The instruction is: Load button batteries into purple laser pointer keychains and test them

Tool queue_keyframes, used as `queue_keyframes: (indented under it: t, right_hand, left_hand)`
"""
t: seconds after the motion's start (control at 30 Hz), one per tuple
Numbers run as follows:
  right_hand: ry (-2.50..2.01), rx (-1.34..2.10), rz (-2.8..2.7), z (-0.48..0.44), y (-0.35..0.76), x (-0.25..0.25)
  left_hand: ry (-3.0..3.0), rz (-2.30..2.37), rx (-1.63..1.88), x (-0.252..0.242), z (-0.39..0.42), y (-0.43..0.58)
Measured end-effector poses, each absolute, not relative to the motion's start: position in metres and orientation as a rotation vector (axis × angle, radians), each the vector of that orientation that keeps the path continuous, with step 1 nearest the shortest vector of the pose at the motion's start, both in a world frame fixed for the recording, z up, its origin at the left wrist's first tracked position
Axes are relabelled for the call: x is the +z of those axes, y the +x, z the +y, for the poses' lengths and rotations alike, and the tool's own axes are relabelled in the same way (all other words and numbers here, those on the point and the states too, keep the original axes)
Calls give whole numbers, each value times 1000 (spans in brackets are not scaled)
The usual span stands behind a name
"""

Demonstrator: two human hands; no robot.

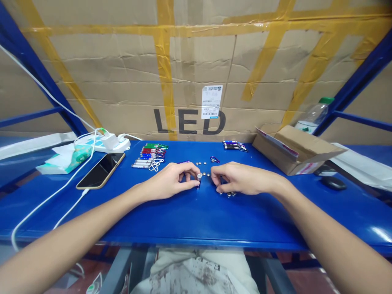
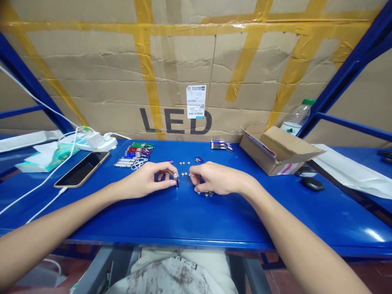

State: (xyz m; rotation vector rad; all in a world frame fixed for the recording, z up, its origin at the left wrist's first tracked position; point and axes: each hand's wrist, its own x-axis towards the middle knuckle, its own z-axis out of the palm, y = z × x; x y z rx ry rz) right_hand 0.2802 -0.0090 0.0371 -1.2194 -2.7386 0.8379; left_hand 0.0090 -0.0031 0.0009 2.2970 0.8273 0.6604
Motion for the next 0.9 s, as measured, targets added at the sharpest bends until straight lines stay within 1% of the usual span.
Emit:
queue_keyframes:
  t: [0.23,0.6,0.9]
  right_hand:
    - [-1245,703,-2773,-9,279,34]
    - [-1183,790,-2769,-13,275,36]
    - [-1126,787,-2744,-11,274,33]
  left_hand:
    - [2334,830,674,0,-2,8]
    - [2331,852,679,2,0,5]
    - [2312,837,671,1,0,4]
